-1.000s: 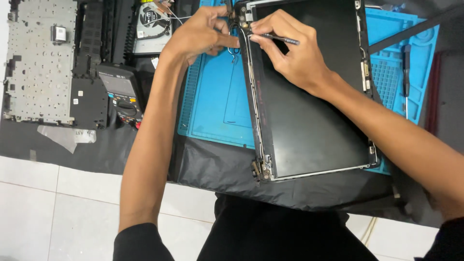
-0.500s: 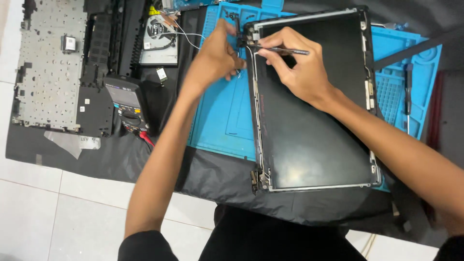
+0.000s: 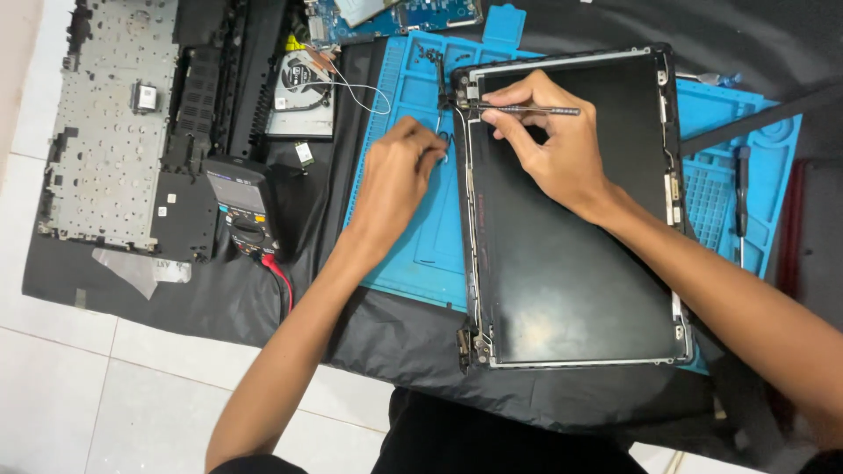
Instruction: The person assembles a laptop screen by connecting cables to the display panel and securing it into the bezel frame. They use a screwdriver to tighten screws around the edges of the screen and attach the front bezel cover.
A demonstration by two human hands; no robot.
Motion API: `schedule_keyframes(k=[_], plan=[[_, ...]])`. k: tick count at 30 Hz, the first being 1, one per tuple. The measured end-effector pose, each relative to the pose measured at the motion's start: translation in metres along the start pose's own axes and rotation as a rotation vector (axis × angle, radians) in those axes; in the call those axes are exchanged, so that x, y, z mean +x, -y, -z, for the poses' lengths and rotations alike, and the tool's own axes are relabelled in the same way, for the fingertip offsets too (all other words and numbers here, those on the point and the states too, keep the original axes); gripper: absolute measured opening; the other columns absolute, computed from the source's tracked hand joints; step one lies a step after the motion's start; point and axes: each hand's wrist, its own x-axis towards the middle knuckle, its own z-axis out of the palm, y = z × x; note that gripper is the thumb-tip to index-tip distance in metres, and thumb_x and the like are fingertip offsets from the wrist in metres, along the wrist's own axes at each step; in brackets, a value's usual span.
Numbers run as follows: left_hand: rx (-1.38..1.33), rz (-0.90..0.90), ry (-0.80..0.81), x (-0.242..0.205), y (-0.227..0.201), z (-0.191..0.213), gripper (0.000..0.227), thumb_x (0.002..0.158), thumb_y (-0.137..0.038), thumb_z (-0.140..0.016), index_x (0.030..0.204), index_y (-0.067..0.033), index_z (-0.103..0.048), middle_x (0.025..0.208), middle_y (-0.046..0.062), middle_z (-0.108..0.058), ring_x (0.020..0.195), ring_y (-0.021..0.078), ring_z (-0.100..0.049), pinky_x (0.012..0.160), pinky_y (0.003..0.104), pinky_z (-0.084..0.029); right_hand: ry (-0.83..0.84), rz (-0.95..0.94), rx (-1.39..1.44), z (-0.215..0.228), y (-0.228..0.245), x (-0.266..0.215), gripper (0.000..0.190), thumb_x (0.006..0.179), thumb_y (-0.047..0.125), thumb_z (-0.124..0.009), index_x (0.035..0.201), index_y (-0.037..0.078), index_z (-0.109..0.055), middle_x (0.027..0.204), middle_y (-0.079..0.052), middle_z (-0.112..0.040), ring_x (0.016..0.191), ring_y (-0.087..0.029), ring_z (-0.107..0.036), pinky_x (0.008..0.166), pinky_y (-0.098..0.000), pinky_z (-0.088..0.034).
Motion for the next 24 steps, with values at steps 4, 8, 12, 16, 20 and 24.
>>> schedule_keyframes(k=[4,8,12,16,20,24], plan=[[0.017,-0.058,0.05,-0.002,0.008,0.0,0.02,0.087,0.01,-0.067,0.102,-0.0001,-0.075,0.099,0.018,-0.066,0.084,0.0361,-0.069,0.073,0.043,-0.054,-0.006,0.0,0.003,0.0,0.0,-0.001,0.012,0.106,-0.003,-0.07,0.115,-0.005,-0.063,0.117,-0.013,-0.071,0.098,-0.013,-0.072,0.081,-0.0262,-0.063],[0.027,-0.089,0.07,0.004,0.006,0.003,0.018,0.088,0.01,-0.067,0.102,0.0005,-0.073,0.099,0.018,-0.065,0.085,0.0375,-0.068,0.073,0.044,-0.053,-0.009,0.007,0.007,-0.001,0.0,-0.001,0.013,0.105,-0.004,-0.071,0.115,-0.006,-0.063,0.116,-0.013,-0.071,0.098,-0.013,-0.071,0.081,-0.0261,-0.063],[0.036,-0.043,0.078,0.011,0.004,0.001,0.011,0.087,0.004,-0.073,0.098,0.0012,-0.07,0.094,0.018,-0.062,0.082,0.0372,-0.066,0.071,0.046,-0.05,-0.018,-0.049,0.056,0.001,0.001,-0.002,0.013,0.105,-0.004,-0.071,0.115,-0.006,-0.063,0.112,-0.012,-0.071,0.095,-0.012,-0.071,0.081,-0.0254,-0.062],[0.016,-0.015,0.058,0.012,0.007,-0.003,0.011,0.085,0.0,-0.076,0.094,0.0003,-0.069,0.093,0.017,-0.063,0.084,0.0354,-0.068,0.074,0.044,-0.053,-0.015,-0.074,0.092,0.005,0.006,-0.01,0.013,0.105,-0.004,-0.07,0.115,-0.006,-0.062,0.114,-0.011,-0.07,0.097,-0.012,-0.07,0.083,-0.0261,-0.063],[-0.013,0.005,0.045,0.01,0.013,-0.009,0.011,0.086,0.0,-0.075,0.095,0.0015,-0.068,0.096,0.017,-0.063,0.085,0.0342,-0.069,0.074,0.044,-0.054,-0.002,-0.077,0.04,0.011,0.01,-0.02,0.014,0.105,-0.004,-0.071,0.115,-0.006,-0.062,0.113,-0.012,-0.07,0.094,-0.013,-0.07,0.083,-0.0266,-0.06],[-0.038,-0.015,0.021,0.011,0.014,-0.015,0.011,0.09,0.001,-0.074,0.097,0.0027,-0.065,0.099,0.017,-0.062,0.088,0.0347,-0.069,0.076,0.044,-0.053,-0.004,-0.103,0.068,0.02,0.013,-0.028,0.011,0.107,-0.002,-0.068,0.114,-0.004,-0.06,0.114,-0.011,-0.068,0.099,-0.013,-0.07,0.087,-0.0272,-0.061]])
